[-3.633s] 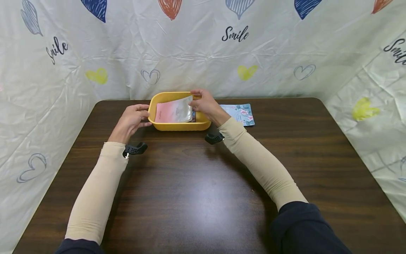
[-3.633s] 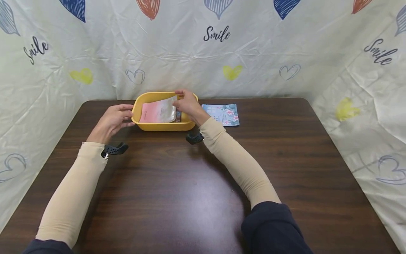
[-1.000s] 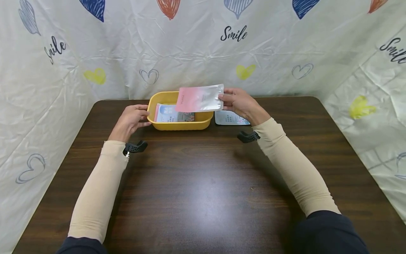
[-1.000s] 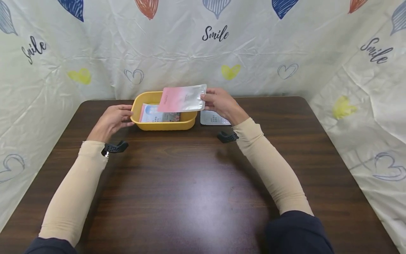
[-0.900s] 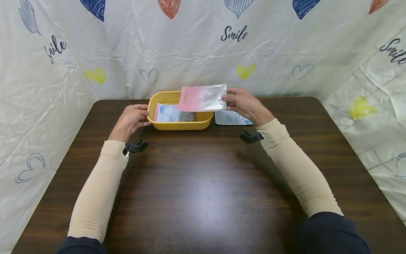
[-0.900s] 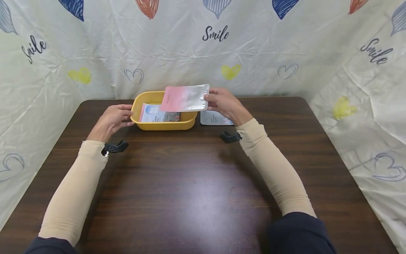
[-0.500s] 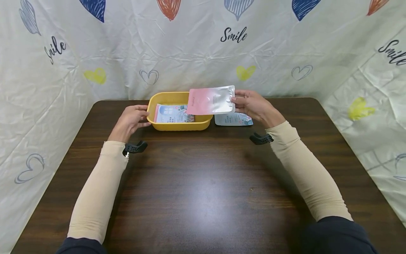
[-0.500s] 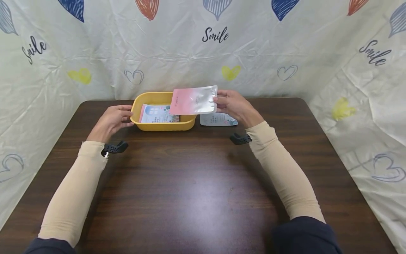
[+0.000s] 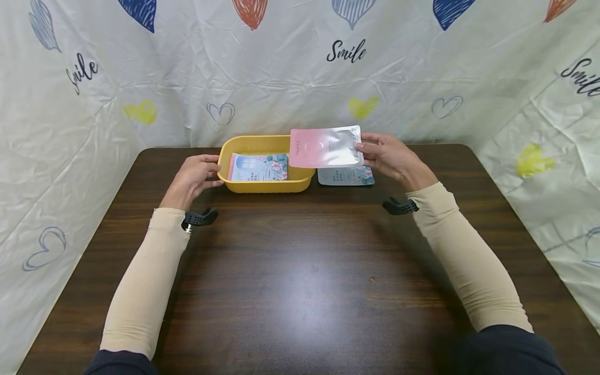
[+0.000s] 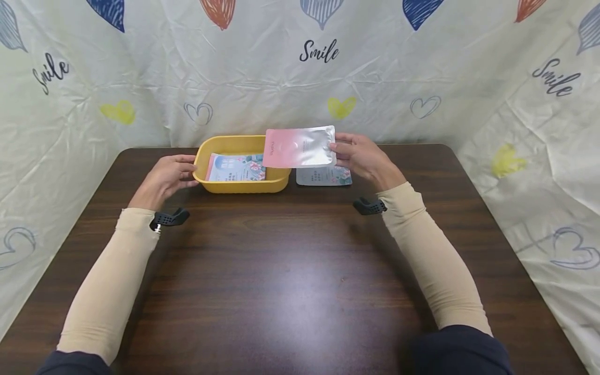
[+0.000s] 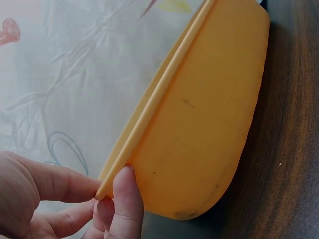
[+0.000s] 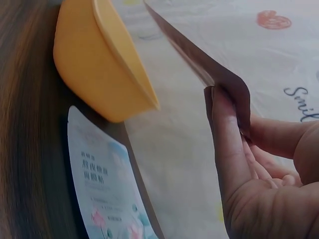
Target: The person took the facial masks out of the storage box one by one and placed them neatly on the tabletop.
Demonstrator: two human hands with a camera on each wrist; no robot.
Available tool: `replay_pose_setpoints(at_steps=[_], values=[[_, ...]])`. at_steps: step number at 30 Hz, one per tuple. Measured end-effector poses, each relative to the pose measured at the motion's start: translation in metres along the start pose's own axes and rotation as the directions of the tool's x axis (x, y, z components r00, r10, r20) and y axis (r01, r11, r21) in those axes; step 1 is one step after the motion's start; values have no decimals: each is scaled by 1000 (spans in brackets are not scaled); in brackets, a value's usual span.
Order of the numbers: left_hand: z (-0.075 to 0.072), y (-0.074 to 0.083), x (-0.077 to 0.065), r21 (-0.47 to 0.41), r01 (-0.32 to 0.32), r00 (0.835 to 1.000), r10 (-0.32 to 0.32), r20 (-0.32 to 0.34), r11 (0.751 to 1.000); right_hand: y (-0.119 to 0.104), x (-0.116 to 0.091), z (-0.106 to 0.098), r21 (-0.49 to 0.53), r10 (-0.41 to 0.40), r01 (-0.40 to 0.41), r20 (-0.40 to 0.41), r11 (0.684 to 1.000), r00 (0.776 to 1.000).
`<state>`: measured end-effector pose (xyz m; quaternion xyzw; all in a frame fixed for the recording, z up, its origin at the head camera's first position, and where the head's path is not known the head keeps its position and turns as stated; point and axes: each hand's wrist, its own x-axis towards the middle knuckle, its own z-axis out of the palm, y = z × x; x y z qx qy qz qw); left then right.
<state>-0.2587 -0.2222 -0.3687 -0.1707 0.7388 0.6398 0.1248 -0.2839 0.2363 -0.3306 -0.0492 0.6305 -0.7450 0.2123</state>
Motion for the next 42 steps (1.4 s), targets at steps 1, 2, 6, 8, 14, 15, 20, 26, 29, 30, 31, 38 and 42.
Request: replay_pose_setpoints(at_steps=[1, 2, 6, 8, 14, 15, 20, 26, 29, 30, 31, 38, 42], values=[[0, 0, 0, -1, 1, 1000, -1, 0, 1000, -1, -1, -2, 3, -1, 1, 0, 1000, 1000], [0, 1, 0, -3, 2, 1000, -2, 0, 1000, -1, -2, -4, 10, -1, 1, 1, 1000, 1000], [-1, 1, 0, -4, 7, 1000, -7, 0, 1000, -2, -5, -14, 22, -8, 8, -5, 1000, 1000], [-1, 1, 0, -5, 8, 1000, -8, -1, 1000, -1, -6, -18, 31, -13, 13, -12, 999, 1000], [0, 1, 0, -6, 13, 1000, -13, -5, 1000, -1, -12, -32, 42, -8, 9, -31, 999, 999], [0, 1, 0, -5, 12, 1000, -12, -4, 1000, -1, -13, -34, 45, -6, 8, -35, 999, 999], [0, 1, -1, -1, 10, 1000, -10, -7, 1000, -4, -18, -42, 47, 1, 2, -56, 999, 998], [0, 1, -2, -8, 8, 1000, -8, -3, 1000, -6, -25, -53, 60, 12, -7, -86, 998, 996], [1, 1, -3, -12, 6, 1000, -6, 0, 1000, -4, -28, -62, 76, 16, -7, -115, 997, 993], [1, 1, -2, -13, 6, 1000, -6, 1, 1000, -4, -29, -65, 82, 17, -7, -126, 997, 992], [0, 1, -2, -13, 7, 1000, -7, 0, 1000, -3, -30, -68, 86, 20, -8, -136, 996, 990], [0, 1, -1, -4, 4, 1000, -4, -5, 1000, 1, -36, -83, 117, 27, -9, -161, 993, 986], [1, 0, -1, -1, 5, 1000, -5, -8, 1000, 2, -39, -90, 128, 26, -5, -162, 992, 986]])
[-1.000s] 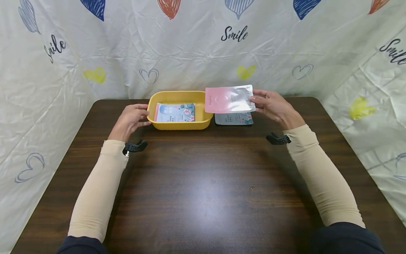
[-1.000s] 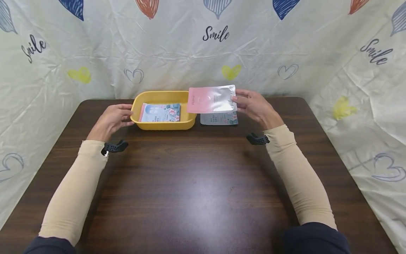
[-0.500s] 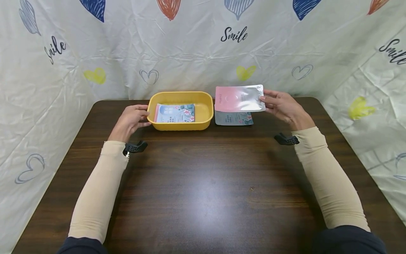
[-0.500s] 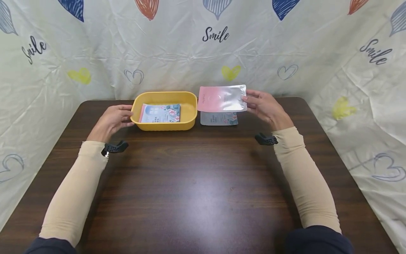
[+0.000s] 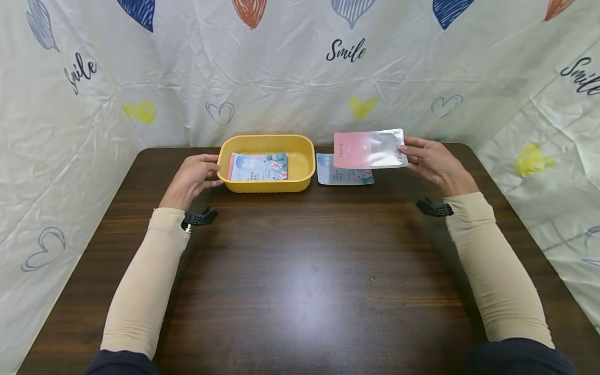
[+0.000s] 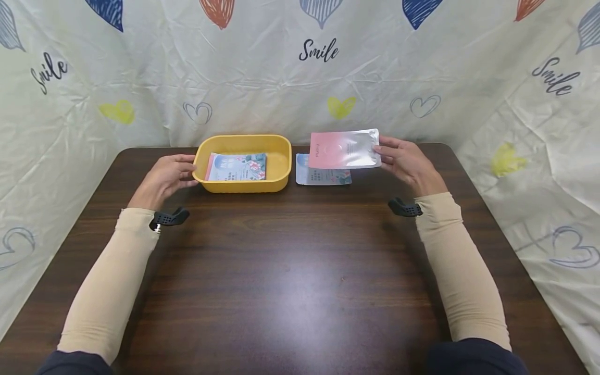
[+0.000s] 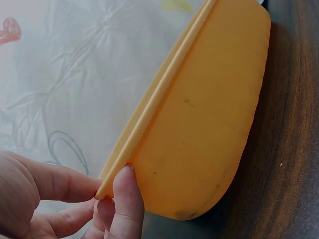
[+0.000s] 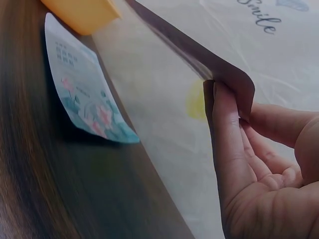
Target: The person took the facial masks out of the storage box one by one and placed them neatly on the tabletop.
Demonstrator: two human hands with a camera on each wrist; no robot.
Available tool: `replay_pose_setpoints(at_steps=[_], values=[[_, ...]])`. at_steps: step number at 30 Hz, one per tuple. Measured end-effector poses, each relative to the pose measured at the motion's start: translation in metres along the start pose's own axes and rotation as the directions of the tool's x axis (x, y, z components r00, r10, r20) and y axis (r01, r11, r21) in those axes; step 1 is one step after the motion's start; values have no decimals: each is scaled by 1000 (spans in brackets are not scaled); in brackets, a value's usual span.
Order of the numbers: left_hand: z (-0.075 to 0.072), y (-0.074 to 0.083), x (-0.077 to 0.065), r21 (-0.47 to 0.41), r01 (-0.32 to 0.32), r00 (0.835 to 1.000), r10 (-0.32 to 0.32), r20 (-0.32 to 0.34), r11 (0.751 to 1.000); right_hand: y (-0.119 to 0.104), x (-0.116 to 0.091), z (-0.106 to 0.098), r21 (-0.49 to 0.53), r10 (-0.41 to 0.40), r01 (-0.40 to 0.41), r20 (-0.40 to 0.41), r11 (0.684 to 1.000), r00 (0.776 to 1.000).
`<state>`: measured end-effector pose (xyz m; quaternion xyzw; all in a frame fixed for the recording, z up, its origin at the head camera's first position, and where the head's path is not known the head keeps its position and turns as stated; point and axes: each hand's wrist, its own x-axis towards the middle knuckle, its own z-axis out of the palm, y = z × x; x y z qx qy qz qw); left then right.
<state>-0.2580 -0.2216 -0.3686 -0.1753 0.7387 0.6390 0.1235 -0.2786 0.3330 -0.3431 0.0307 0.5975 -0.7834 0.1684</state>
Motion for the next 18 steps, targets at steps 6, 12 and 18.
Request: replay_pose_setpoints(at_steps=[6, 12, 18], values=[[0, -1, 0, 3, -2, 1000, 2, 7, 1000, 1, -3, -10, -1, 3, -3, -30, 1000, 1000], [0, 0, -1, -2, -5, 1000, 5, 13, 1000, 3, -3, -19, 38, -7, 8, -30, 999, 1000], [0, 0, -1, -4, -5, 1000, 5, 13, 1000, 4, -7, -26, 30, 2, -1, -39, 1000, 999]])
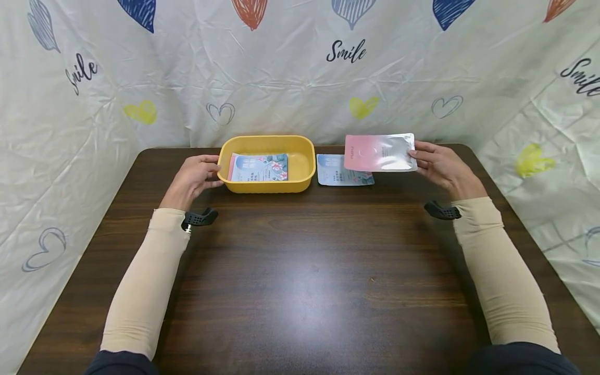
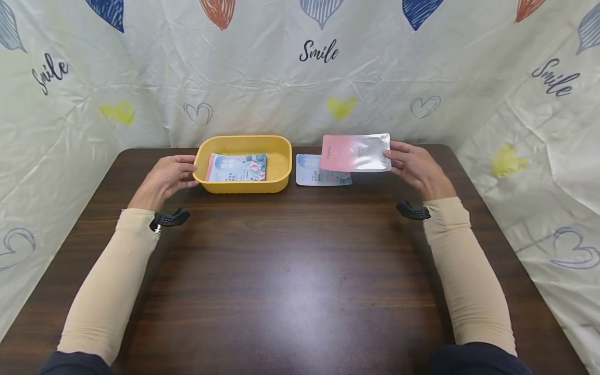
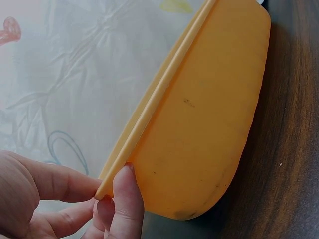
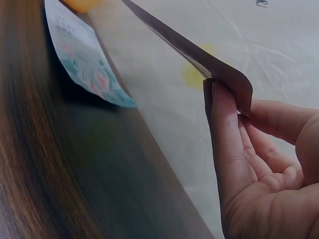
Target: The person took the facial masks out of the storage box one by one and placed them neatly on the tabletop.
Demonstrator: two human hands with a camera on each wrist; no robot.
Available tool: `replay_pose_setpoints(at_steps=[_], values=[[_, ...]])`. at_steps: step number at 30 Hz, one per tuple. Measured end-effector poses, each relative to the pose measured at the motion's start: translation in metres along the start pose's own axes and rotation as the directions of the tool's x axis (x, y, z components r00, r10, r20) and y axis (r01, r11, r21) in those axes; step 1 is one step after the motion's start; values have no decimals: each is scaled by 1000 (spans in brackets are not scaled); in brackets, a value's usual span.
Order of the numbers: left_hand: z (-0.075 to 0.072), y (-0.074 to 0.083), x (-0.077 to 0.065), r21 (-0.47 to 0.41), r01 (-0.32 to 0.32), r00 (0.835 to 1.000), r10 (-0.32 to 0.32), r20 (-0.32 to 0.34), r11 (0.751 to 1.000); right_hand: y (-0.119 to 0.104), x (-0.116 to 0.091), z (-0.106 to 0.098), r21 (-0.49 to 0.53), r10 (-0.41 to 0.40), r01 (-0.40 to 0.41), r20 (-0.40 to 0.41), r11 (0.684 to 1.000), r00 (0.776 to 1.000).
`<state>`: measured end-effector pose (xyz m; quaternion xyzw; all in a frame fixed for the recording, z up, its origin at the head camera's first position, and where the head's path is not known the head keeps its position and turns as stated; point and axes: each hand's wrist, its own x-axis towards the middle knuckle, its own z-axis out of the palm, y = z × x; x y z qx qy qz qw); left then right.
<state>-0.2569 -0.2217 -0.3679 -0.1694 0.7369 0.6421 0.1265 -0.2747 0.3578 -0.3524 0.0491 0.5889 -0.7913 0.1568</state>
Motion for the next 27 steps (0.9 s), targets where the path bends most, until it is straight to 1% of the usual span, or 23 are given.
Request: replay_pose_setpoints(at_steps=[6, 10, 19, 22, 27], values=[[0, -1, 1, 5, -3, 1000, 3, -5, 1000, 0, -6, -9, -39, -2, 1, -39, 999, 999], [0, -1, 1, 6, -1, 1000, 1, -6, 1000, 0, -8, -16, -8, -1, 0, -48, 1000, 999], [0, -1, 0, 4, -2, 1000, 2, -7, 1000, -4, -10, -34, 99, -6, 12, -62, 995, 998], [0, -1, 0, 2, -3, 1000, 3, -8, 1000, -3, -9, -38, 107, -3, 11, -71, 994, 997], [0, -1, 0, -2, -5, 1000, 5, -8, 1000, -2, -11, -45, 84, 1, 6, -86, 996, 996]])
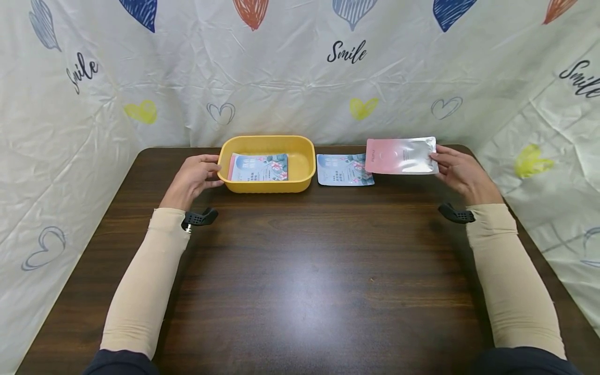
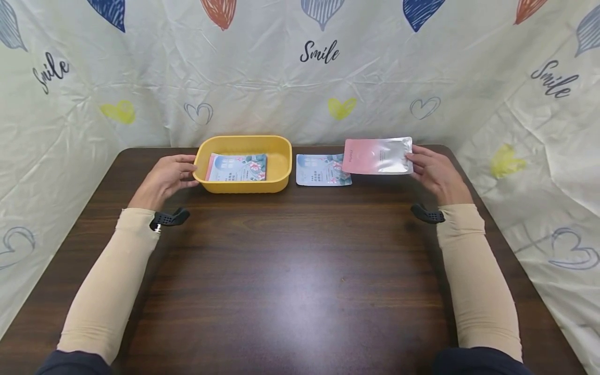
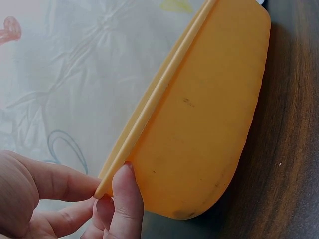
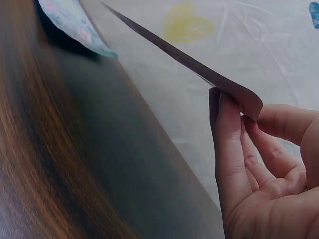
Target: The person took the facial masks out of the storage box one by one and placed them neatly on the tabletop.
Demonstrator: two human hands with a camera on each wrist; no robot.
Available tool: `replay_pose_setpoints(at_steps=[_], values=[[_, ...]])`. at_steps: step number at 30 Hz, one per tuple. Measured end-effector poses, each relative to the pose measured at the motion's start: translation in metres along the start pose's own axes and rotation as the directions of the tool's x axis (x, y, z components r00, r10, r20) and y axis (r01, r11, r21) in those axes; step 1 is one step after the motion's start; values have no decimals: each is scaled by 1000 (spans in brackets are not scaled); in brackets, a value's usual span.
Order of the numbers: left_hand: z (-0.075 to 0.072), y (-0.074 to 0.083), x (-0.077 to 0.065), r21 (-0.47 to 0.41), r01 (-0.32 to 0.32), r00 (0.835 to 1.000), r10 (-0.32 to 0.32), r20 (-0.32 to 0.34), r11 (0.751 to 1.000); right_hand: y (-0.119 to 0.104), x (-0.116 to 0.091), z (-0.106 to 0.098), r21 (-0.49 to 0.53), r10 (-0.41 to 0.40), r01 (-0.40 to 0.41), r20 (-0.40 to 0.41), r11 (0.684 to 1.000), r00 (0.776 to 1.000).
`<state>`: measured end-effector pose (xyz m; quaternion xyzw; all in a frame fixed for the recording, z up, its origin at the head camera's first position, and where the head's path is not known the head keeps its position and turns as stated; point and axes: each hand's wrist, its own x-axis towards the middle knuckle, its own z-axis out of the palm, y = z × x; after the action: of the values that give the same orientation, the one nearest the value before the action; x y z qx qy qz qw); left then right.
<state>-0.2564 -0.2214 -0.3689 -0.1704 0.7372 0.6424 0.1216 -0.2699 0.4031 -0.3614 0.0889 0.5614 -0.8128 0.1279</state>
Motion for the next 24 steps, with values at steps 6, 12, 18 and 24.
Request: replay_pose_setpoints(at_steps=[6, 12, 18, 24], values=[[0, 0, 0, 0, 0, 1000, 0, 1, 1000, 0, -1, -8, -8, 4, -4, -13, 1000, 1000], [0, 0, 0, 4, 0, 1000, 0, 1, 1000, 2, -1, -14, -15, 15, -16, -30, 1000, 999], [0, 0, 0, 1, -5, 1000, 5, 2, 1000, 4, 0, -19, 12, 21, -21, -30, 1000, 999], [-1, -1, 0, -8, -11, 1000, 11, 7, 1000, 6, -1, -23, 6, 32, -32, -35, 999, 999]])
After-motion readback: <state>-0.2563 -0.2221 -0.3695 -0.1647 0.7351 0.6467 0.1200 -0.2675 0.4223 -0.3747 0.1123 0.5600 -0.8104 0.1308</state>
